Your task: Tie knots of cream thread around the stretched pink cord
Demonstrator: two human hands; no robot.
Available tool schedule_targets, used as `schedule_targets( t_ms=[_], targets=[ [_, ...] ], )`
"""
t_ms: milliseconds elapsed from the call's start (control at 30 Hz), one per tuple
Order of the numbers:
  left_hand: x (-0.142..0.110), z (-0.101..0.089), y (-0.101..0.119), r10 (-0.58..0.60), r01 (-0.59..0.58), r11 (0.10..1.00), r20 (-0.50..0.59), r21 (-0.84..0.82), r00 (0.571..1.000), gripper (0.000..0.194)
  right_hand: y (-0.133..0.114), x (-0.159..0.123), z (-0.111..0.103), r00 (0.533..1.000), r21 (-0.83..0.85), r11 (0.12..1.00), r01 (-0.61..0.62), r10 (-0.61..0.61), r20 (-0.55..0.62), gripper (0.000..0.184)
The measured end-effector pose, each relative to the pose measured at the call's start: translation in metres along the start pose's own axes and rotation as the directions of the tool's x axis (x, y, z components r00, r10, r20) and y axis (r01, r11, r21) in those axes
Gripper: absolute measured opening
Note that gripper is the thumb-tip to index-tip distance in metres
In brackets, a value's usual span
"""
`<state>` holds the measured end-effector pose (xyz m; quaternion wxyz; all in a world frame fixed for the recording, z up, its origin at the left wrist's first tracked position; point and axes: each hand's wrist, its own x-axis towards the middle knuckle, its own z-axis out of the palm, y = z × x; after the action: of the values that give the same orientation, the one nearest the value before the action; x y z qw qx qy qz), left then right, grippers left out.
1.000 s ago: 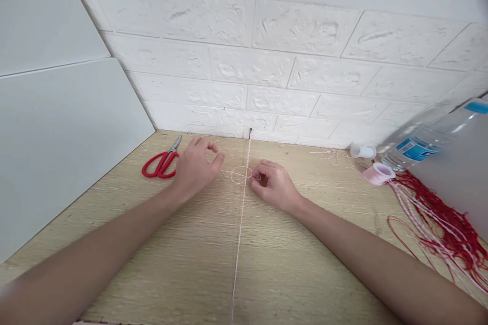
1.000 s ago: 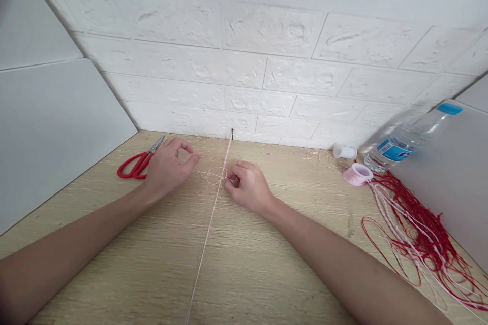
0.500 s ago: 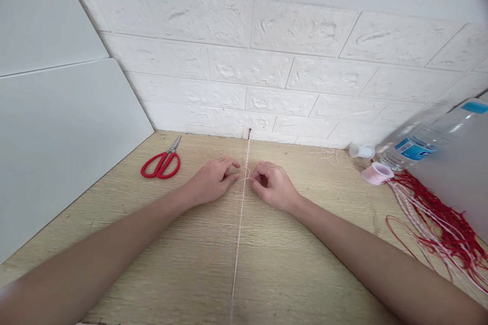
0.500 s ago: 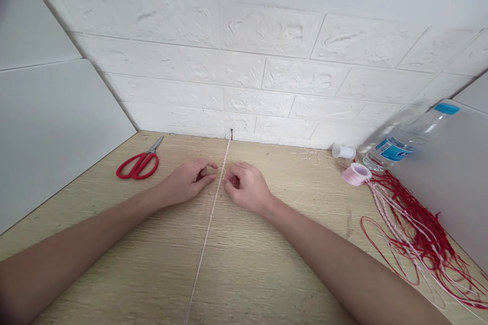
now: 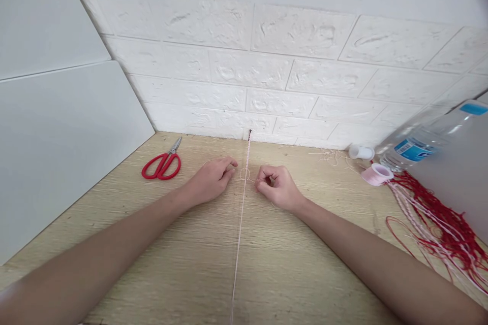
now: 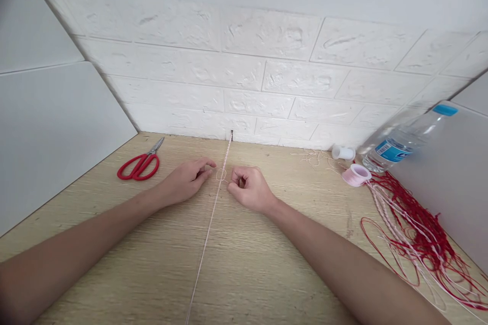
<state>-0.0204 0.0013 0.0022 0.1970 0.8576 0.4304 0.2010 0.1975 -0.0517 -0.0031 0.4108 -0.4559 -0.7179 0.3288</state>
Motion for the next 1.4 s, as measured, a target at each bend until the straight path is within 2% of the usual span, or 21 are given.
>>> schedule_targets(
  t_ms=[200,367,500,600,733,867,1000,1100,1233,1400],
  targets=[
    [-0.001,-0.007,0.006,0.005,-0.005,1.000,0.020,0.007,1.000,0.030,-0.001,0.004,0.003,1.000,-0.059,0.998,0.000,0.001,0.014,0.021],
    [-0.004,-0.009,0.011,0.107,-0.108,0.994,0.055,0.016,0.993,0.026,-0.003,0.004,0.003,0.999,-0.028,0.999,-0.037,0.038,0.018,0.013],
    [-0.004,-0.006,0.009,0.165,-0.168,0.984,0.050,0.060,0.985,0.019,-0.001,0.003,0.005,0.999,-0.088,0.996,-0.034,0.034,-0.012,0.007],
    [-0.003,-0.006,0.006,0.151,-0.153,0.983,0.026,0.104,0.988,0.017,0.001,0.003,0.006,0.999,-0.159,0.987,-0.030,0.023,-0.047,0.009],
    [0.000,-0.007,0.002,0.070,-0.067,0.985,-0.014,0.157,0.997,0.014,0.003,0.004,0.006,0.995,-0.258,0.964,-0.062,0.040,-0.089,0.012],
    [0.001,-0.007,0.002,0.044,-0.034,0.985,-0.061,0.166,0.997,0.012,0.003,0.003,0.007,0.998,-0.350,0.935,-0.055,0.036,-0.061,0.017],
    [-0.001,-0.005,0.005,0.133,-0.125,0.982,-0.047,0.141,0.990,0.022,0.004,0.004,0.010,1.000,-0.419,0.908,-0.004,0.002,-0.006,0.009],
    [-0.002,-0.003,0.007,0.196,-0.190,0.963,-0.014,0.193,0.980,0.026,0.005,0.005,0.011,1.000,-0.448,0.894,0.016,-0.020,-0.006,0.016],
    [-0.001,-0.002,0.006,0.207,-0.200,0.947,-0.003,0.253,0.978,0.032,0.007,0.006,0.010,0.998,-0.482,0.876,0.019,-0.043,-0.038,0.029],
    [0.001,-0.001,0.004,0.183,-0.178,0.942,0.009,0.285,0.983,0.036,0.009,0.006,0.010,0.998,-0.495,0.869,-0.006,-0.028,-0.061,0.029]
  ],
)
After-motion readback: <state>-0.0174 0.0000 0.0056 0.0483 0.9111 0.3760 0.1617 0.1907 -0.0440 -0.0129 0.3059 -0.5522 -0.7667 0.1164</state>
